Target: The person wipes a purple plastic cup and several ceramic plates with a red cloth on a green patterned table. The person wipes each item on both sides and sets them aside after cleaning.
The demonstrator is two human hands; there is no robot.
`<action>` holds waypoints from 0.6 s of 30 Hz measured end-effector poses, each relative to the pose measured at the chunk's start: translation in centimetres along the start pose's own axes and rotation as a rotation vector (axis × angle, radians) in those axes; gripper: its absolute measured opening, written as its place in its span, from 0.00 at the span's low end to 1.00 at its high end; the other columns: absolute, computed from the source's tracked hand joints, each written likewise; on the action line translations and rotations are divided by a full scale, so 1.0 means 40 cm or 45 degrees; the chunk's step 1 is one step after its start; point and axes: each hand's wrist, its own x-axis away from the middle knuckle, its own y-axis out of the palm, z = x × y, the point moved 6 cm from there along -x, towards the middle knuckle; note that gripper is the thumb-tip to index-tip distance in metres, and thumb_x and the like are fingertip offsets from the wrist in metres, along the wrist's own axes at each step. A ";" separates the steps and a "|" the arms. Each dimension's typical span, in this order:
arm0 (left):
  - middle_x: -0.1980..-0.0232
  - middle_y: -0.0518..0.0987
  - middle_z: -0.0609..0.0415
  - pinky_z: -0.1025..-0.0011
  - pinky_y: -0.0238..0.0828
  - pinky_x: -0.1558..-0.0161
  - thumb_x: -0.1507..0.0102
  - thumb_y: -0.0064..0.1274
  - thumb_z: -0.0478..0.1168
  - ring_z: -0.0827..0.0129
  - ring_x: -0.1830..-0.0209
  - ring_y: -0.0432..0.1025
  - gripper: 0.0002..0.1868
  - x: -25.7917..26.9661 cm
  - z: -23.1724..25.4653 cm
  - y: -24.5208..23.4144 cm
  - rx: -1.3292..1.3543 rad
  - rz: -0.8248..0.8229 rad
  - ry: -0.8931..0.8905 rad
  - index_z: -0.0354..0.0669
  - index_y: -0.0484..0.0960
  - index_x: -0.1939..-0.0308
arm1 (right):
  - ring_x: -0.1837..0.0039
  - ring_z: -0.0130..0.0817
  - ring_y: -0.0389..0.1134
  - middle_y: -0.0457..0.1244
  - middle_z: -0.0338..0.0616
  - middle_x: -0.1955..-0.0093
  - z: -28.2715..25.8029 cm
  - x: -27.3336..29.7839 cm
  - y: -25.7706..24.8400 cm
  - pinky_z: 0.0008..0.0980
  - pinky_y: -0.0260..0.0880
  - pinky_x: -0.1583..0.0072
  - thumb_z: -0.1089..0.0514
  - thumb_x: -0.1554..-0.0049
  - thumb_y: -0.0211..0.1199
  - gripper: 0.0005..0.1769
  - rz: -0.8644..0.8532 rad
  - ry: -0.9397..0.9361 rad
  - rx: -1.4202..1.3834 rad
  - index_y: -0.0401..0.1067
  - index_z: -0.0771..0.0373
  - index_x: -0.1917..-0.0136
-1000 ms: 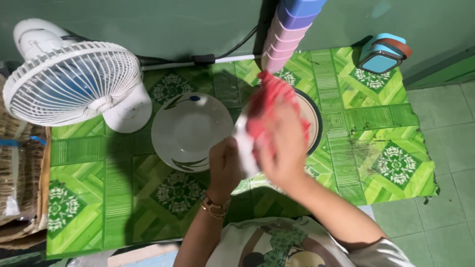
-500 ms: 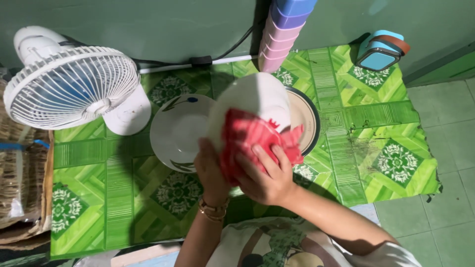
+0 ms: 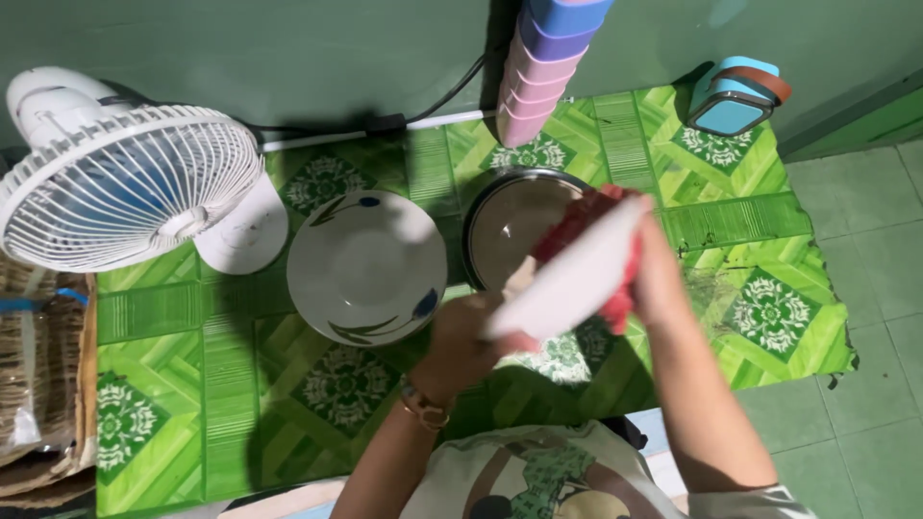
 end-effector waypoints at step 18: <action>0.62 0.67 0.56 0.64 0.64 0.55 0.48 0.64 0.53 0.58 0.61 0.62 0.22 -0.008 -0.039 0.086 -0.656 -0.826 0.879 0.44 0.71 0.64 | 0.54 0.35 0.65 0.67 0.45 0.56 0.159 -0.038 -0.204 0.35 0.66 0.49 0.61 0.55 0.79 0.24 0.379 -0.061 0.636 0.74 0.58 0.46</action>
